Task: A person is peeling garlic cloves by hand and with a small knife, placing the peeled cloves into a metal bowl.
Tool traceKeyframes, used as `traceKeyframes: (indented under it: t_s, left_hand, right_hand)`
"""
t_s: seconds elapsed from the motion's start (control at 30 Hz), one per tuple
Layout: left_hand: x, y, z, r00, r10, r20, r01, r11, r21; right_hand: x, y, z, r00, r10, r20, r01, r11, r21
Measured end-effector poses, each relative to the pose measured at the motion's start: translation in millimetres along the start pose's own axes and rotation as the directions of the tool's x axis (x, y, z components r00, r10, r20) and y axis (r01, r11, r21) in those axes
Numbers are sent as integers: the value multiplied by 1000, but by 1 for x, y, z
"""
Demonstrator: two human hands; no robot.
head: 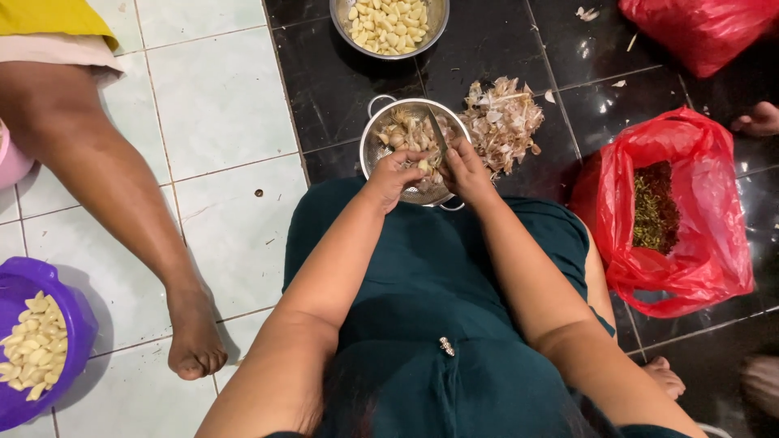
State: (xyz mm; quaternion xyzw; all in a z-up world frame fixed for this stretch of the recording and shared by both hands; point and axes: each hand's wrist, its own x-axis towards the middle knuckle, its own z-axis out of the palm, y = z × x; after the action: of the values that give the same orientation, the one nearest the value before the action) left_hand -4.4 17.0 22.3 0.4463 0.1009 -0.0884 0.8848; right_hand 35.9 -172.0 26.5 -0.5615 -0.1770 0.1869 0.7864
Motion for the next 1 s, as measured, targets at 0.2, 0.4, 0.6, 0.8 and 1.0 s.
traceKeyframes:
  t_s: [0.2, 0.4, 0.6, 0.8, 1.0]
  left_hand:
    - [5, -7, -5, 999, -2, -33, 2, 1000, -8]
    - [14, -13, -16, 984, 82, -160, -74, 996, 58]
    - [14, -14, -16, 978, 99, -183, -84, 993, 87]
    - [9, -11, -12, 978, 110, -178, -99, 993, 70]
    - [11, -14, -14, 979, 111, -169, -113, 994, -1]
  right_hand:
    - [-2, -19, 13, 998, 68, -18, -69, 997, -34]
    - [-11, -22, 27, 985, 165, 45, -165, 986, -4]
    - [-7, -13, 22, 968, 153, 197, -152, 988, -22]
    - [-8, -8, 17, 964, 161, 210, -162, 987, -12]
    - [-8, -11, 24, 966, 192, 175, -195, 981, 3]
